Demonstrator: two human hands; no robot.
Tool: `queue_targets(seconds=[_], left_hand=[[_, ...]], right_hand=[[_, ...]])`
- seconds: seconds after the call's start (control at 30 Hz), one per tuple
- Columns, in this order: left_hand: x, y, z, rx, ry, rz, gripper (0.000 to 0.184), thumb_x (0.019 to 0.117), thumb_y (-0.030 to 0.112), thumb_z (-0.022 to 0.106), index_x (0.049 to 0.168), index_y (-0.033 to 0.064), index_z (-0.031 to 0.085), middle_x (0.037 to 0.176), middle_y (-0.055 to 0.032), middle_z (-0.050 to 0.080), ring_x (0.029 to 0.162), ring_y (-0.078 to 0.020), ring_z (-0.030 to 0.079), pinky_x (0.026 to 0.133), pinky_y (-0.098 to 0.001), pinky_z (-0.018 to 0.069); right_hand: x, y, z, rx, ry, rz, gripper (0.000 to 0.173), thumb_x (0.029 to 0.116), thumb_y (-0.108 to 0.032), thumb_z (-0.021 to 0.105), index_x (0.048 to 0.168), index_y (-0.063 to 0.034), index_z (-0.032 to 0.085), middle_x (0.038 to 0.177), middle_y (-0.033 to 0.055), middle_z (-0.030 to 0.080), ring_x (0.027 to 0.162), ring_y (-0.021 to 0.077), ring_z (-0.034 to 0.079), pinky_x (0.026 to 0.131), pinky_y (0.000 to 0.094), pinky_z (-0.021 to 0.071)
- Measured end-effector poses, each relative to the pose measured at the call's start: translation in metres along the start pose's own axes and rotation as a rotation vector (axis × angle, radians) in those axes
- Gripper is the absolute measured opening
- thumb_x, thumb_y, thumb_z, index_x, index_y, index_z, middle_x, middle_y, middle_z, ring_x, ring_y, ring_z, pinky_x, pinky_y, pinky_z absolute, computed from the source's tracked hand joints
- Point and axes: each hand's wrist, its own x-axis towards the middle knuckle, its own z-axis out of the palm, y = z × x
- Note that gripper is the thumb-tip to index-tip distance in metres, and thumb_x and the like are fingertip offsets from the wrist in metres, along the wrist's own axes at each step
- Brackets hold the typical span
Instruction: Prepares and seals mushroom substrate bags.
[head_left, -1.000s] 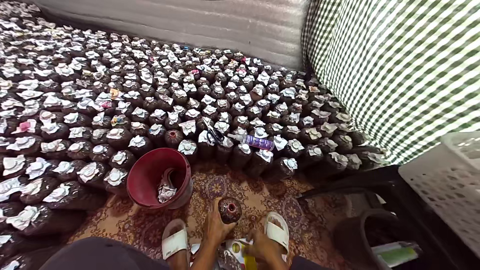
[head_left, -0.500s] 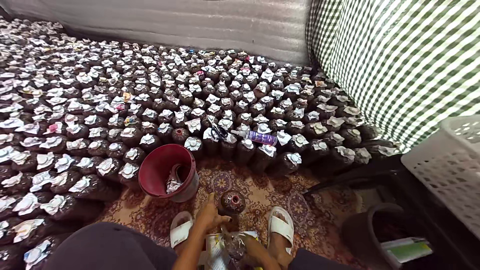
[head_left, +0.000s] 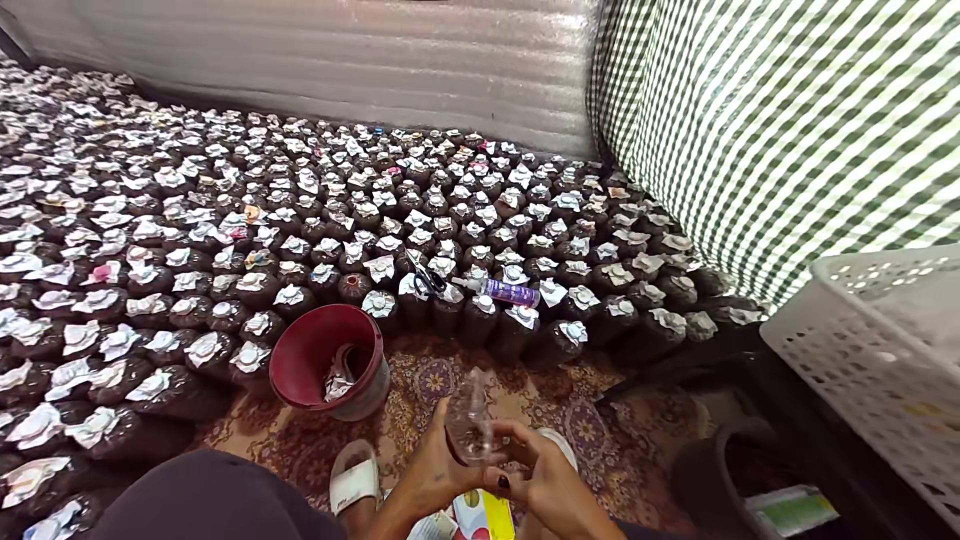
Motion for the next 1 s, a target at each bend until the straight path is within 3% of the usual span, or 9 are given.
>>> queue_targets(seconds=[0.17,0.3,0.4,0.5,0.6,0.73,0.8,0.87,1.0], left_hand=[[-0.006,0.024,-0.023,-0.245,-0.303,0.069,0.067,0.0792,0.013,0.087,0.135,-0.0007,0.053,0.121,-0.0039,0.071,0.114,-0.0134,0.067,0.103,-0.0339,0.0557],[-0.012,0.042,-0.041,-0.17,-0.564,-0.091,0.042,0.0825,0.016,0.083,0.119,0.0098,0.064,0.104,0.0071,0.074,0.099,-0.004,0.069,0.092,-0.0276,0.0581],[-0.012,0.044,-0.041,-0.171,-0.625,-0.022,0.038,0.0897,0.018,0.077,0.123,0.0086,0.063,0.107,0.0071,0.072,0.1,-0.0027,0.068,0.094,-0.027,0.0571],[-0.009,0.046,-0.031,-0.117,-0.396,0.014,0.054,0.0912,0.026,0.078,0.133,0.0034,0.054,0.113,-0.0004,0.07,0.103,-0.008,0.069,0.095,-0.0307,0.0581],[-0.008,0.04,-0.011,0.062,-0.077,0.035,0.084,0.0768,0.048,0.087,0.141,0.0065,0.052,0.124,-0.0014,0.068,0.113,-0.0078,0.066,0.099,-0.0309,0.0566],[0.0,0.035,0.0,0.063,0.222,0.289,0.108,0.0736,0.054,0.087,0.152,-0.0023,0.041,0.139,-0.0092,0.061,0.128,-0.018,0.058,0.108,-0.0377,0.0513],[0.003,0.035,-0.004,0.052,0.333,0.405,0.086,0.0789,0.043,0.086,0.143,-0.004,0.052,0.129,-0.0104,0.067,0.122,-0.0226,0.062,0.105,-0.0408,0.0536],[0.002,0.037,-0.005,0.027,0.397,0.49,0.046,0.0808,0.024,0.086,0.119,0.0022,0.072,0.116,-0.0086,0.071,0.11,-0.0229,0.068,0.098,-0.0398,0.0585],[0.002,0.033,-0.002,0.04,0.472,0.553,0.023,0.0824,0.015,0.084,0.102,0.0058,0.078,0.102,-0.0064,0.072,0.095,-0.0185,0.07,0.087,-0.0331,0.0621]], right_hand=[[0.0,-0.019,-0.021,0.121,-0.019,-0.062,0.042,0.0889,-0.009,0.076,0.128,-0.0021,0.065,0.117,0.0121,0.071,0.095,0.0249,0.073,0.078,0.0406,0.065],[0.014,-0.024,-0.023,0.189,-0.134,-0.065,0.073,0.0838,-0.032,0.084,0.145,-0.0046,0.055,0.135,0.0109,0.064,0.119,0.0258,0.066,0.094,0.041,0.0613],[0.022,-0.011,-0.008,0.34,-0.232,-0.063,0.054,0.0846,-0.026,0.084,0.128,-0.0027,0.063,0.117,0.008,0.072,0.104,0.0176,0.07,0.09,0.0362,0.0602],[0.026,0.0,-0.001,0.503,-0.049,-0.115,0.042,0.0869,-0.016,0.081,0.122,0.0017,0.065,0.11,0.0108,0.073,0.101,0.0182,0.071,0.093,0.0382,0.0598],[0.031,-0.005,0.002,0.6,0.118,-0.134,0.041,0.0863,-0.011,0.08,0.121,0.004,0.064,0.107,0.0129,0.072,0.098,0.0191,0.071,0.091,0.0387,0.0604],[0.032,-0.017,0.003,0.755,0.237,-0.145,0.042,0.0879,-0.006,0.078,0.125,0.0051,0.06,0.108,0.0158,0.072,0.096,0.0215,0.073,0.087,0.0399,0.063],[0.031,-0.019,0.006,0.792,0.279,-0.168,0.039,0.0882,-0.004,0.077,0.123,0.005,0.062,0.107,0.0167,0.072,0.094,0.022,0.074,0.086,0.04,0.0635],[0.029,-0.019,0.01,0.779,0.322,-0.185,0.034,0.0881,-0.001,0.075,0.119,0.0052,0.064,0.105,0.0169,0.073,0.092,0.0213,0.074,0.084,0.0392,0.0639],[0.027,-0.017,0.018,0.698,0.39,-0.194,0.032,0.0863,-0.001,0.077,0.116,0.0059,0.066,0.102,0.0166,0.073,0.091,0.0204,0.073,0.082,0.0367,0.0638]])
